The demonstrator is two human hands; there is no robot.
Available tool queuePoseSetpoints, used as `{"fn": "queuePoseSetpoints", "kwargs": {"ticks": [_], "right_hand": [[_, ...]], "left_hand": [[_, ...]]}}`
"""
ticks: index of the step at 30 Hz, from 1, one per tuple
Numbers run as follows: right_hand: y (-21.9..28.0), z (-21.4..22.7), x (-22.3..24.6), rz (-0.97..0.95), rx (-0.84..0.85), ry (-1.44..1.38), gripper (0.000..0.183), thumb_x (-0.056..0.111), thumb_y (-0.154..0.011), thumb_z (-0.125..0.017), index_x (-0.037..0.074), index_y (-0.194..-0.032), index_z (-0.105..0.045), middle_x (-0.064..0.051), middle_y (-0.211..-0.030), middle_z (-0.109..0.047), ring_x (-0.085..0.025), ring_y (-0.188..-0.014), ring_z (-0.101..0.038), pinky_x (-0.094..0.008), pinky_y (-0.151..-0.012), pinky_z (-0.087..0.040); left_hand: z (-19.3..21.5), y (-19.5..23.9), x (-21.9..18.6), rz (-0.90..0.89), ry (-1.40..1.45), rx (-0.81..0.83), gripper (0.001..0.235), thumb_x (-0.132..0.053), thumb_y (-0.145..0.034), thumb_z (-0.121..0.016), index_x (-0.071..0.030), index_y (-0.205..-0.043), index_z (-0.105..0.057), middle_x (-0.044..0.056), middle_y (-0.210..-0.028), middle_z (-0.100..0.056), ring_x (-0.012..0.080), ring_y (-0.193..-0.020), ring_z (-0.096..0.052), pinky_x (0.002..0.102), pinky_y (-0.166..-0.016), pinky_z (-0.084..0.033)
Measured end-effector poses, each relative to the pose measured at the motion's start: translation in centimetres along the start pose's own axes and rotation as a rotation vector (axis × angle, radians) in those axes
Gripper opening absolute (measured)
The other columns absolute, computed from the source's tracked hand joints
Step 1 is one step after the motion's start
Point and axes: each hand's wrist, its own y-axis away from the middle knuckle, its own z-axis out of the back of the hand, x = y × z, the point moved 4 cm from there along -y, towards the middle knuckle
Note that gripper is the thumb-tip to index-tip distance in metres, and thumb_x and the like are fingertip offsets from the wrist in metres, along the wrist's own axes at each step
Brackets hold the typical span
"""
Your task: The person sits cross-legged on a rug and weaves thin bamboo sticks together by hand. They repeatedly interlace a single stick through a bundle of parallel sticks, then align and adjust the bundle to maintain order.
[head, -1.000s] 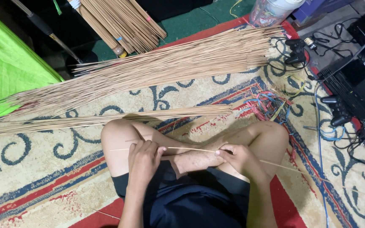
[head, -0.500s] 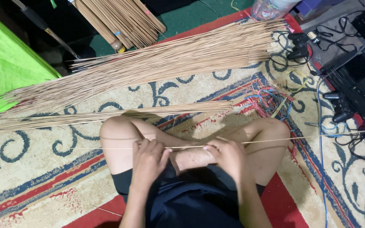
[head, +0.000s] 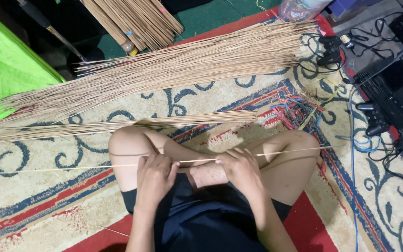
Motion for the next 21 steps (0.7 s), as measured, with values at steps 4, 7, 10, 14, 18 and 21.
{"fn": "queuePoseSetpoints", "kwargs": {"ticks": [4,7,10,14,18,21], "right_hand": [[-0.2,1.8,-1.3,0.01,-0.029,-0.013,0.01,0.032,-0.091,-0.069,0.031,-0.097,-0.077,0.002,-0.075,-0.068,-0.023,-0.084,-0.069,-0.041,-0.082,-0.053],[0.5,2.4,-4.9,-0.082,-0.016,0.107,0.016,0.038,-0.094,-0.064,0.03,-0.098,-0.078,-0.001,-0.08,-0.072,-0.027,-0.089,-0.071,-0.045,-0.087,-0.053],[0.2,2.7,-4.5,-0.038,-0.117,-0.048,0.008,0.009,-0.091,-0.071,0.005,-0.091,-0.077,-0.008,-0.09,-0.076,-0.028,-0.078,-0.068,-0.041,-0.07,-0.053],[-0.7,1.1,-2.6,-0.023,-0.102,-0.089,0.007,0.015,-0.085,-0.078,0.017,-0.092,-0.079,0.002,-0.091,-0.078,-0.018,-0.087,-0.07,-0.035,-0.081,-0.055],[-2.8,2.8,-4.4,0.006,-0.057,-0.095,0.02,0.002,-0.084,-0.077,0.012,-0.101,-0.079,-0.001,-0.092,-0.079,-0.014,-0.083,-0.072,-0.031,-0.074,-0.059],[-3.1,1.9,-8.7,-0.047,-0.017,-0.17,0.027,-0.008,-0.088,-0.065,0.008,-0.107,-0.076,-0.008,-0.094,-0.076,-0.023,-0.084,-0.068,-0.037,-0.071,-0.056]], "left_hand": [[0.1,0.2,2.9,0.024,-0.017,-0.056,0.023,-0.032,-0.085,-0.077,-0.015,-0.073,-0.069,0.004,-0.065,-0.063,0.0266,-0.071,-0.063,0.04,-0.07,-0.045],[2.0,0.3,5.0,0.082,-0.193,-0.133,0.023,-0.035,-0.093,-0.072,-0.015,-0.083,-0.069,0.004,-0.072,-0.063,0.024,-0.076,-0.061,0.036,-0.076,-0.042],[0.9,-0.2,4.2,0.061,-0.28,-0.062,0.023,-0.029,-0.096,-0.07,-0.012,-0.081,-0.065,0.007,-0.079,-0.066,0.0296,-0.076,-0.059,0.042,-0.08,-0.041],[-1.6,-1.5,0.7,-0.058,-0.084,0.015,0.027,-0.029,-0.099,-0.061,-0.012,-0.079,-0.061,0.008,-0.079,-0.062,0.0315,-0.077,-0.055,0.045,-0.073,-0.039],[-2.1,-2.2,3.5,-0.004,-0.127,-0.012,0.029,-0.028,-0.1,-0.067,-0.01,-0.078,-0.06,0.009,-0.077,-0.063,0.0286,-0.074,-0.055,0.042,-0.068,-0.04],[-1.5,-3.2,4.7,0.033,-0.234,-0.025,0.034,-0.035,-0.101,-0.066,-0.009,-0.078,-0.062,0.01,-0.085,-0.066,0.0321,-0.082,-0.058,0.042,-0.073,-0.041]]}}
